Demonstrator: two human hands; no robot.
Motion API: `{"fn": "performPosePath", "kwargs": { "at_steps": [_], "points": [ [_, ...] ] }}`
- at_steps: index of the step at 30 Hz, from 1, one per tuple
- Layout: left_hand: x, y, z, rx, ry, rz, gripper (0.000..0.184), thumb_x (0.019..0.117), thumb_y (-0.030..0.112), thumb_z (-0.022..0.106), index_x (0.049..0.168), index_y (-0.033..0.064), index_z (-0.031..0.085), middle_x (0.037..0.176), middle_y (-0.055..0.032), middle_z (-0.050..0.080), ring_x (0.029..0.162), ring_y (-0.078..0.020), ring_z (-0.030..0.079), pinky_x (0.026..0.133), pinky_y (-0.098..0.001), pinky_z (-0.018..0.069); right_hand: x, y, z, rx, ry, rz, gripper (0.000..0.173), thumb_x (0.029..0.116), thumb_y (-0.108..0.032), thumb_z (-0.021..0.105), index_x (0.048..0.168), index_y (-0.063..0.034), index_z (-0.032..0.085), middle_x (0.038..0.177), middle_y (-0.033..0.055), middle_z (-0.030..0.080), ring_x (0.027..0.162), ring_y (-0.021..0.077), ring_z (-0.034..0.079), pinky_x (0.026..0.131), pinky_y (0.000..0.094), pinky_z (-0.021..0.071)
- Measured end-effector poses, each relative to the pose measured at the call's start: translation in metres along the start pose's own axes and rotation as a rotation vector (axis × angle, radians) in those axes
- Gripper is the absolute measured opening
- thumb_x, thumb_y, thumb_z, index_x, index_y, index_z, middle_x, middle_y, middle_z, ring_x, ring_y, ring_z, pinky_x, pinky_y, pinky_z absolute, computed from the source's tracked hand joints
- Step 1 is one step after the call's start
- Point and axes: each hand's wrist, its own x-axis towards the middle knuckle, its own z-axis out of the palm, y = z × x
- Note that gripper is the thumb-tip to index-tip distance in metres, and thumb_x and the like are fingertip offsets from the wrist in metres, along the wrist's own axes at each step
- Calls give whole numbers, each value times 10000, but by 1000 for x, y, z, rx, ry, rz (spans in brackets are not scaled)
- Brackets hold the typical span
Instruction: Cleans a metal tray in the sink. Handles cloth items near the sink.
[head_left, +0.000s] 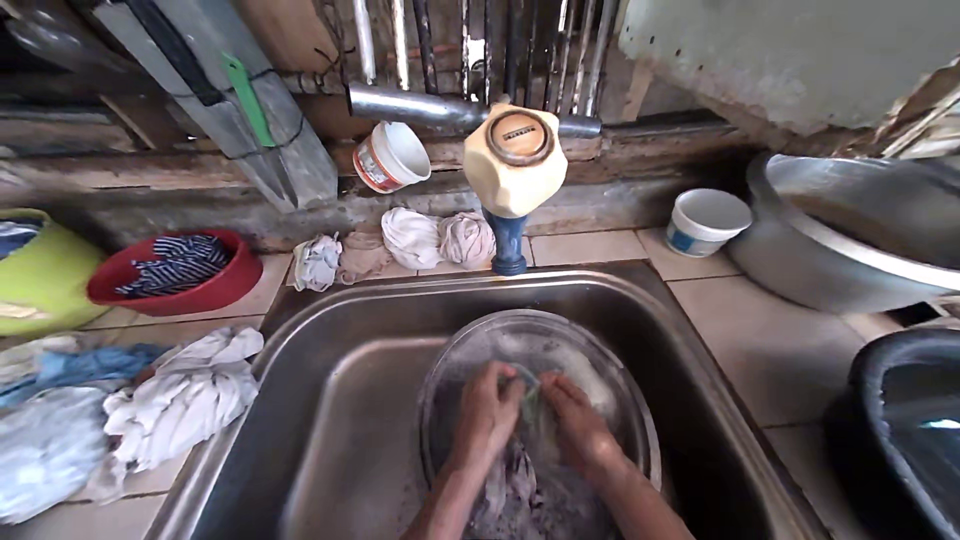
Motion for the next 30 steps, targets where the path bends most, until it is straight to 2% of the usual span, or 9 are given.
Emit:
{"fn": "performPosePath", "kwargs": {
  "at_steps": [3,6,9,12,14,18,22,25,30],
  "points": [
    [-28,24,39,-88,126,415,254,1026,220,581,1112,22,717,1110,-128,722,1065,-206,695,967,-357,559,-18,-5,7,511,82,91,274,1110,-175,333,1225,-37,540,911,45,673,810,105,674,727,292,585],
    [-25,14,62,87,254,753,156,1016,150,583,1037,72,717,962,-108,700,853,-182,716,793,-288,616,-26,-5,7,754,21,148,472,1117,-313,229,979,-129,641,752,3,709,703,74,699,639,248,589],
    [-2,-3,26,204,235,488,217,1048,139,529,1135,62,712,1073,-152,705,919,-265,727,817,-417,617,-20,-24,14,493,45,233,569,1102,-498,255,1192,-52,596,918,105,715,826,193,713,732,388,617],
    [8,-14,0,173,143,200,315,1043,194,583,1309,29,620,1268,-193,659,1109,-326,687,978,-481,553,-7,-12,4,117,46,53,316,1083,-248,466,1244,15,536,1037,133,672,891,196,692,780,379,608],
    [9,-21,2,157,-62,81,484,1046,237,582,1485,50,495,1439,-191,573,1318,-312,576,1136,-462,445,-4,-6,-9,-382,52,46,391,1009,-217,626,1310,20,547,1184,177,654,1034,234,664,914,397,556],
    [9,-21,12,362,-260,-107,391,1056,198,539,1399,14,573,1388,-216,603,1335,-351,556,1139,-495,417,-4,-15,-7,-898,-23,391,396,1065,-232,523,1337,50,584,1339,270,600,1266,374,582,1092,527,432],
    [7,-30,1,-134,-73,-100,272,1012,138,556,1183,-18,699,1127,-176,705,1080,-263,664,981,-448,518,-5,-38,-7,-281,3,155,282,1004,-140,552,1235,3,628,1047,122,676,935,188,663,830,382,569],
    [-8,-3,7,-690,134,15,306,961,148,566,1184,-25,682,1041,-117,720,971,-167,688,896,-389,575,-4,-56,3,131,-15,116,214,992,-165,467,1150,-71,576,864,21,633,782,120,629,716,311,556],
    [-13,50,39,-52,379,339,460,983,427,631,813,12,734,707,-99,673,653,-224,680,622,-417,569,-11,-31,37,564,71,56,628,1108,-430,65,1400,0,417,1000,32,683,904,39,656,778,208,545]
  ]
}}
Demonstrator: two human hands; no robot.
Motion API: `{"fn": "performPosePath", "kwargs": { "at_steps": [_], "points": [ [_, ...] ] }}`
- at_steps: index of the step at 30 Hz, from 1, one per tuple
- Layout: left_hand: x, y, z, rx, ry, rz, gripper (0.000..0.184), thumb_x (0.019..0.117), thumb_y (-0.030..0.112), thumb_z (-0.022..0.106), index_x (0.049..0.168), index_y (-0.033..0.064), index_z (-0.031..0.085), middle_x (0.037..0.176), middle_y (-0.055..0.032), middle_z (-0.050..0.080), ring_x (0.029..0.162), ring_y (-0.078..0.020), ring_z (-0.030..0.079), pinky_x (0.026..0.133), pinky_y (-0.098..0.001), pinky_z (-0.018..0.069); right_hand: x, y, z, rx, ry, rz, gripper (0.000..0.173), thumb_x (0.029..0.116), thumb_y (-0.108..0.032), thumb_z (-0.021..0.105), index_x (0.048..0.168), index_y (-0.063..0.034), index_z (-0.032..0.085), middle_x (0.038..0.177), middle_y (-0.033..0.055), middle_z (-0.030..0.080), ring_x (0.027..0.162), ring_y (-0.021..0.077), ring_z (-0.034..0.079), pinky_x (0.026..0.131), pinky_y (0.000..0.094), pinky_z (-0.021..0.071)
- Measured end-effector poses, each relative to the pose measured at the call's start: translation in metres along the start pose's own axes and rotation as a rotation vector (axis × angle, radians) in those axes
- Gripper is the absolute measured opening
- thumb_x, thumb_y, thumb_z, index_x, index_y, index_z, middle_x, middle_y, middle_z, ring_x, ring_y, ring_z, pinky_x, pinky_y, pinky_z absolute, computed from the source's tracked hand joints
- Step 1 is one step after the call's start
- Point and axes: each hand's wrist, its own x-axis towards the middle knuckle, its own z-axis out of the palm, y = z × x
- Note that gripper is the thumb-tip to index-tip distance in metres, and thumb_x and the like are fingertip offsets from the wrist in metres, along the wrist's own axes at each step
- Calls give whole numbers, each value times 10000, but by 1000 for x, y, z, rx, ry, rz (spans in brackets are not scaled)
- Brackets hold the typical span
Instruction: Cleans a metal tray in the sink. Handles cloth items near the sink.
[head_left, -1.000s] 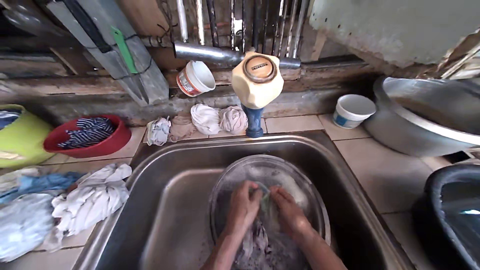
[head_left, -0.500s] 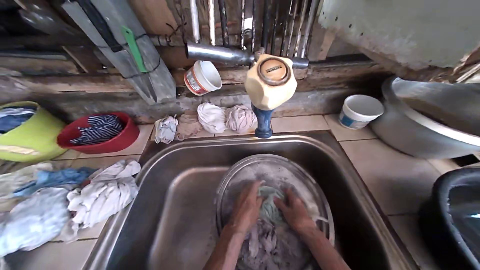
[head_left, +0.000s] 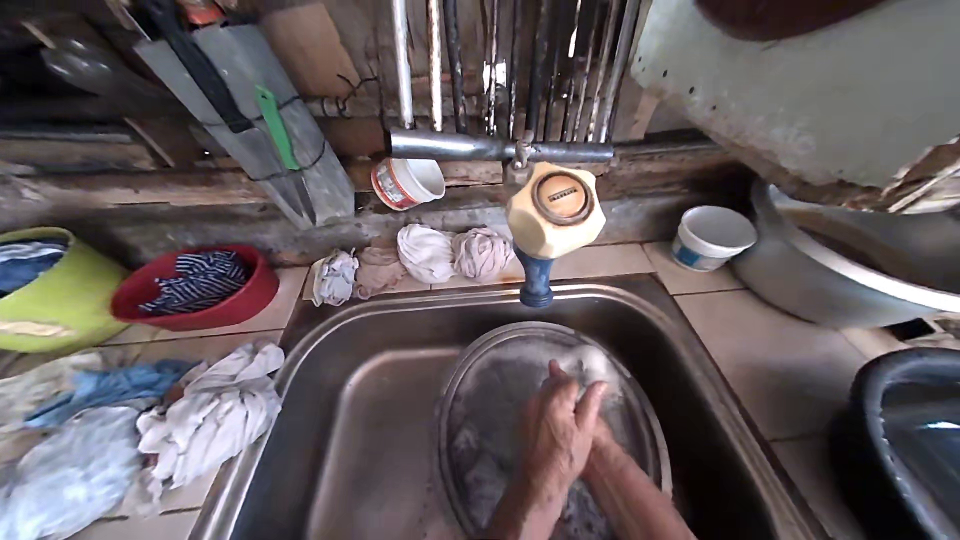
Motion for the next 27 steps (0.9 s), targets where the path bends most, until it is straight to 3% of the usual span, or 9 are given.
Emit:
{"fn": "performPosePath", "kwargs": {
  "at_steps": [4,7,11,13,15,18,21,24,27],
  "points": [
    [47,-42,-28,247,-282,-287,560,1078,476,445,1038,-8,724,993,-202,720,1013,-357,699,920,-549,527,2,-16,11,-318,148,56,446,1111,-402,368,1149,-9,573,842,76,649,701,139,644,653,320,574],
    [38,-83,-26,300,-389,-129,503,1083,411,461,1123,-27,703,1114,-203,703,1108,-340,678,1002,-491,519,15,-15,-30,-968,-3,-43,383,1088,-309,471,1135,30,642,920,116,644,807,171,628,768,358,544],
    [27,-95,-21,360,-746,-73,502,1099,411,425,1250,-22,628,1240,-222,655,1179,-347,650,1034,-486,503,28,-16,-49,-1570,-176,207,411,1073,-290,508,1347,8,581,1246,243,651,1179,375,628,1049,547,461],
    [43,-74,-35,304,-834,-151,491,1103,401,423,1251,-20,628,1217,-234,664,1170,-362,647,1030,-527,490,30,-26,-44,-1504,-332,109,441,1003,-164,605,1400,-4,499,1279,212,629,1180,317,629,1042,496,491],
    [57,-43,-57,82,-674,-84,423,1083,364,495,1128,-9,688,1049,-189,699,1013,-300,681,946,-488,529,21,-50,-22,-1282,-476,-12,477,976,-193,665,1397,-2,546,1270,153,658,1151,197,649,1037,396,518],
    [59,-18,-75,-390,-320,82,319,987,358,654,1085,54,661,933,-40,658,812,-122,635,755,-338,561,-4,-96,30,-1150,-497,-274,173,1001,-195,628,1046,-62,730,883,-8,705,806,40,645,772,270,552],
    [45,-30,-69,-575,-410,56,473,882,368,769,1217,51,665,1040,-12,729,953,-64,692,889,-310,589,-32,-134,62,-1004,-423,-493,148,1004,-183,607,956,-120,732,767,9,676,631,88,612,566,260,529],
    [33,-59,-58,-699,-352,-100,316,860,226,777,1104,33,724,1007,-36,738,934,-96,698,869,-316,585,-41,-142,56,-730,-256,-374,176,972,-265,598,1000,-158,735,813,40,695,668,106,645,586,276,559],
    [25,-31,-45,-758,-115,-89,275,808,172,810,1024,44,698,986,-59,717,813,-135,699,741,-333,618,-20,-93,25,-501,-77,-153,303,952,-387,568,1080,-130,664,885,46,695,786,137,681,701,342,596]
  ]
}}
